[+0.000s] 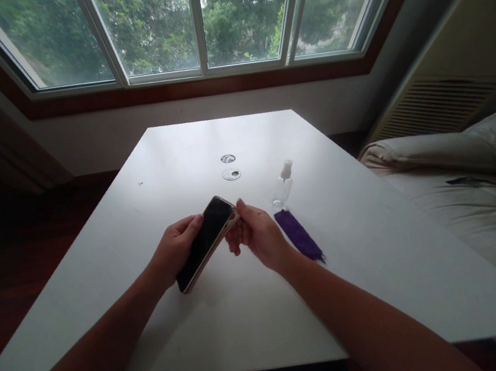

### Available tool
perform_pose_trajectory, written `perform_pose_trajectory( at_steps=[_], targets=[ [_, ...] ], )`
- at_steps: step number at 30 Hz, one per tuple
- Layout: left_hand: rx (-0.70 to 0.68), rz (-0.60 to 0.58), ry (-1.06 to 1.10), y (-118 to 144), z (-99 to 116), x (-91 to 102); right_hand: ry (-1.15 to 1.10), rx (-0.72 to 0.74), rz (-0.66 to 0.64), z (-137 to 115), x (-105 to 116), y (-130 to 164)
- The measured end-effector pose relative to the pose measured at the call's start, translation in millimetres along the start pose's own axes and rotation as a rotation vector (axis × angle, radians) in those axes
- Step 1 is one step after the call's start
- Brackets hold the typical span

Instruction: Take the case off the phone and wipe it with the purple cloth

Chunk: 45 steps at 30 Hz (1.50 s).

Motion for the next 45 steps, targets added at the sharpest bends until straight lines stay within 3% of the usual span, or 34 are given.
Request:
perform_pose_trajectory(
  at_steps=[5,11,21,24,27,33,36,38,41,45],
  targets=[
    [0.015,-0.011,-0.027,-0.4,-1.0,-5.6,0.000,0.017,0.078,-0.2,0.7,0.2],
    [-0.137,0.022,-0.312,2.2,3.6,-7.0,0.081,0.033,0.214,7.2,14.1,-2.5],
    [-0.465,0.059,-0.662,12.1,29.0,-4.2,0.231,-0.028,-0.069,25.9,-9.7,8.5],
    [-0.551,0.038,-0.745,14.6,34.3,-4.5,0.301,0.003,-0.060,25.1,-7.7,8.5],
    [-0.581,0.100,-0.820,17.5,40.7,0.7,0.361,0.016,-0.006,23.6,-3.6,7.3],
    [-0.355,0.455,-0.777,18.3,46.0,45.4,0.448,-0.055,0.156,20.8,15.6,-0.3],
    [-0.155,0.624,-0.492,14.6,35.5,75.8,0.581,-0.143,0.224,20.7,32.6,-7.8],
    [-0.003,0.668,-0.208,10.2,21.2,88.6,0.691,-0.185,0.273,20.1,44.6,-12.7],
    [0.136,0.656,0.112,3.3,2.3,90.7,0.758,-0.156,0.269,17.2,50.5,-17.6],
    [0.225,0.612,0.279,1.0,-13.1,69.9,0.844,0.092,0.352,2.0,32.1,-5.4]
  ],
)
Point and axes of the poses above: each hand's wrist, its own y-axis away from the middle knuckle, its own x-axis out of the back of the hand, z = x × y, the point moved 6 cm from there along -y, towards the middle knuckle, and after that the axes turned 9 degrees about -y, right-handed, at the moved point
